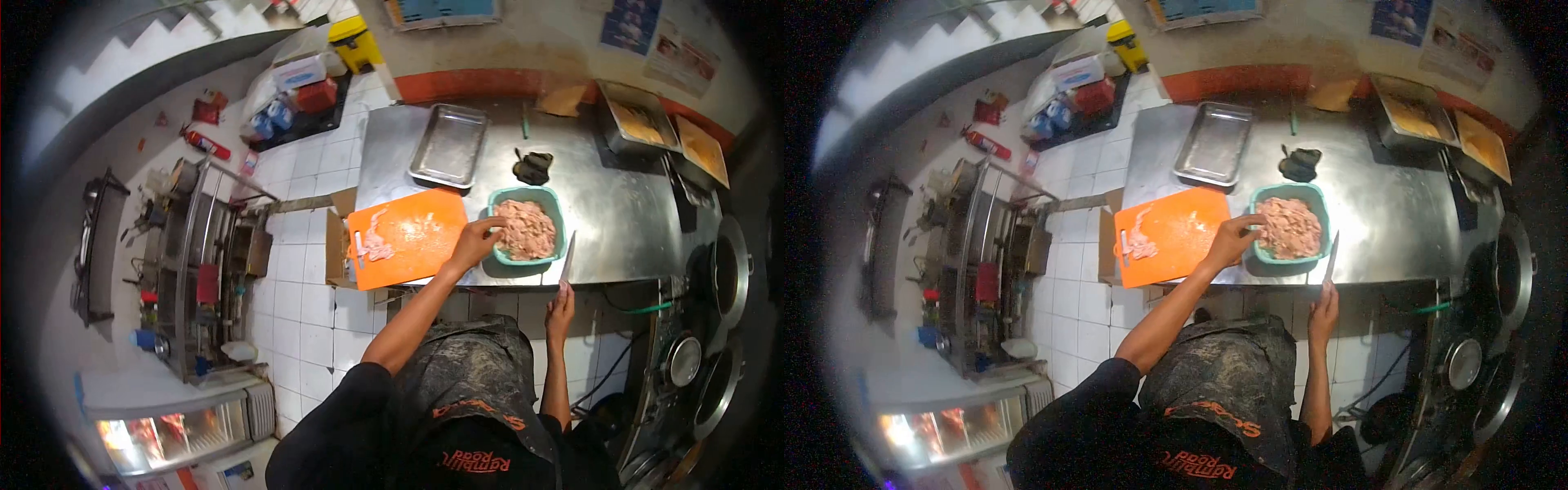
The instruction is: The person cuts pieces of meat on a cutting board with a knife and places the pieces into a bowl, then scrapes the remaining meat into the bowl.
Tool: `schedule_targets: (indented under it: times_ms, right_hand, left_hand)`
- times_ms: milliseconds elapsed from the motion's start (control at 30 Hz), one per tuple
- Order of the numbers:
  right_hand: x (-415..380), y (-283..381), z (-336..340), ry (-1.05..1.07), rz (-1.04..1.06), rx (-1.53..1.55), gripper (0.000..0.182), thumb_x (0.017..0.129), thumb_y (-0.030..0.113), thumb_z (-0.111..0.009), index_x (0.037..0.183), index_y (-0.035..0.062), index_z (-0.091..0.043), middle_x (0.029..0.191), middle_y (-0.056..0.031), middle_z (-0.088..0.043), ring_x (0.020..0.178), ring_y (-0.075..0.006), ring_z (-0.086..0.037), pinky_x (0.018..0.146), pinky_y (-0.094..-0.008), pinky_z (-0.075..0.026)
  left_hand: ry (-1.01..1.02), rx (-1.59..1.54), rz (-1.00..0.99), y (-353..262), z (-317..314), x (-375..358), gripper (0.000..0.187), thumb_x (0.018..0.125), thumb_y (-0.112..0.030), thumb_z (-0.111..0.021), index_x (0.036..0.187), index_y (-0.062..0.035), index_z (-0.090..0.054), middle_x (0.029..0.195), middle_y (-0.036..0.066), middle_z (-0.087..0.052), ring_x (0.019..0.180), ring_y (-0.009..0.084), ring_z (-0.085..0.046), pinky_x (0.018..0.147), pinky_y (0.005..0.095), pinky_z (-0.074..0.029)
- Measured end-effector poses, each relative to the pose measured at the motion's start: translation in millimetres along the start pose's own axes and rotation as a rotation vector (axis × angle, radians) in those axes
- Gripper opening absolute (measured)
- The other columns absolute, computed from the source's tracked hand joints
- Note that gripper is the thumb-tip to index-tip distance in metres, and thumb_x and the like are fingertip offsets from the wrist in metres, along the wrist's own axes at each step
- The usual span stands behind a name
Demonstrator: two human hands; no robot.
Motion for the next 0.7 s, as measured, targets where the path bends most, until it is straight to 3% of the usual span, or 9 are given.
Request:
schedule_targets:
  times_ms: [100, 167, 233, 333, 467, 533, 567, 633, 700]
  right_hand:
    - [-19, 23, -14, 0.006, 0.004, 0.005, 0.04, 0.106, 0.037, -0.047, 0.129, 0.0066, -0.058, 0.079, 0.0054, -0.046, 0.062, -0.0028, -0.039, 0.052, -0.0214, -0.034]
    - [-22, 21, -22, 0.005, -0.009, 0.006, 0.039, 0.106, 0.036, -0.047, 0.129, 0.0072, -0.059, 0.078, 0.0058, -0.045, 0.062, -0.0025, -0.038, 0.052, -0.0215, -0.033]
    - [-22, -2, -24, -0.035, 0.087, 0.079, 0.034, 0.107, 0.025, -0.045, 0.131, 0.0028, -0.056, 0.068, 0.0067, -0.034, 0.053, -0.0025, -0.027, 0.048, -0.0217, -0.027]
    - [-35, 1, -45, -0.011, -0.002, 0.045, 0.033, 0.107, 0.025, -0.045, 0.129, 0.0036, -0.057, 0.068, 0.0068, -0.034, 0.053, -0.0027, -0.028, 0.048, -0.0212, -0.028]
    - [-38, 6, -75, 0.008, 0.042, -0.047, 0.035, 0.107, 0.031, -0.044, 0.128, 0.0073, -0.059, 0.073, 0.0067, -0.039, 0.058, -0.0031, -0.033, 0.053, -0.021, -0.033]
    - [-36, 21, -88, 0.049, 0.048, -0.114, 0.037, 0.107, 0.033, -0.045, 0.129, 0.0074, -0.059, 0.082, 0.0041, -0.047, 0.063, -0.0053, -0.039, 0.056, -0.0225, -0.037]
    - [-39, 26, -94, 0.093, 0.038, -0.187, 0.039, 0.106, 0.035, -0.046, 0.13, 0.0074, -0.058, 0.09, 0.0015, -0.054, 0.069, -0.0075, -0.045, 0.06, -0.0239, -0.041]
    - [-39, 35, -108, 0.063, 0.08, -0.161, 0.04, 0.106, 0.035, -0.046, 0.129, 0.0057, -0.059, 0.084, 0.0023, -0.053, 0.065, -0.0071, -0.044, 0.058, -0.0238, -0.039]
    - [-36, 32, -124, 0.114, 0.027, -0.063, 0.034, 0.106, 0.034, -0.048, 0.124, 0.0081, -0.06, 0.075, 0.0069, -0.043, 0.058, -0.003, -0.035, 0.053, -0.0207, -0.033]
  left_hand:
    - [-0.409, 0.408, -0.071, 51, 89, -30, 0.028, 0.086, -0.012, -0.07, 0.112, -0.0019, -0.066, 0.116, 0.013, -0.067, 0.106, 0.0288, -0.064, 0.089, 0.0366, -0.051]
    - [-0.703, 0.768, 0.084, 84, 169, -69, 0.037, 0.08, -0.021, -0.074, 0.11, -0.0024, -0.065, 0.112, 0.015, -0.064, 0.107, 0.0347, -0.06, 0.096, 0.0426, -0.046]
    - [-0.713, 1.244, 0.393, 90, 219, -93, 0.041, 0.08, -0.03, -0.073, 0.107, -0.0005, -0.065, 0.11, 0.017, -0.063, 0.106, 0.0376, -0.06, 0.096, 0.045, -0.046]
    - [-0.578, 1.12, 0.586, 111, 244, -93, 0.043, 0.079, -0.034, -0.072, 0.107, -0.0018, -0.067, 0.112, 0.018, -0.061, 0.11, 0.0309, -0.057, 0.1, 0.0516, -0.037]
    - [-0.301, 1.215, 0.43, 111, 221, -69, 0.04, 0.081, -0.033, -0.069, 0.103, 0.0009, -0.069, 0.106, 0.019, -0.066, 0.103, 0.0314, -0.062, 0.094, 0.0494, -0.043]
    - [-0.346, 0.555, 0.327, 114, 206, -61, 0.038, 0.086, -0.03, -0.064, 0.103, 0.0036, -0.069, 0.096, 0.02, -0.07, 0.091, 0.0325, -0.068, 0.081, 0.0441, -0.051]
    - [-0.335, 0.549, 0.329, 114, 199, -57, 0.038, 0.086, -0.03, -0.064, 0.103, 0.0036, -0.069, 0.096, 0.02, -0.07, 0.091, 0.0325, -0.068, 0.081, 0.0441, -0.051]
    - [-0.276, 0.255, 0.142, 105, 183, -42, 0.036, 0.091, -0.027, -0.06, 0.107, 0.0045, -0.068, 0.087, 0.022, -0.07, 0.08, 0.0333, -0.07, 0.07, 0.0389, -0.053]
    - [-0.209, 0.261, 0.166, 69, 178, -37, 0.033, 0.093, -0.026, -0.059, 0.107, 0.003, -0.069, 0.086, 0.02, -0.07, 0.079, 0.0305, -0.069, 0.07, 0.0366, -0.052]
Point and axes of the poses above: each hand's wrist, its own x-axis towards the middle knuckle, its own z-axis out of the back of the hand, y = z × x, the point moved 6 cm from there along x, towards the middle knuckle
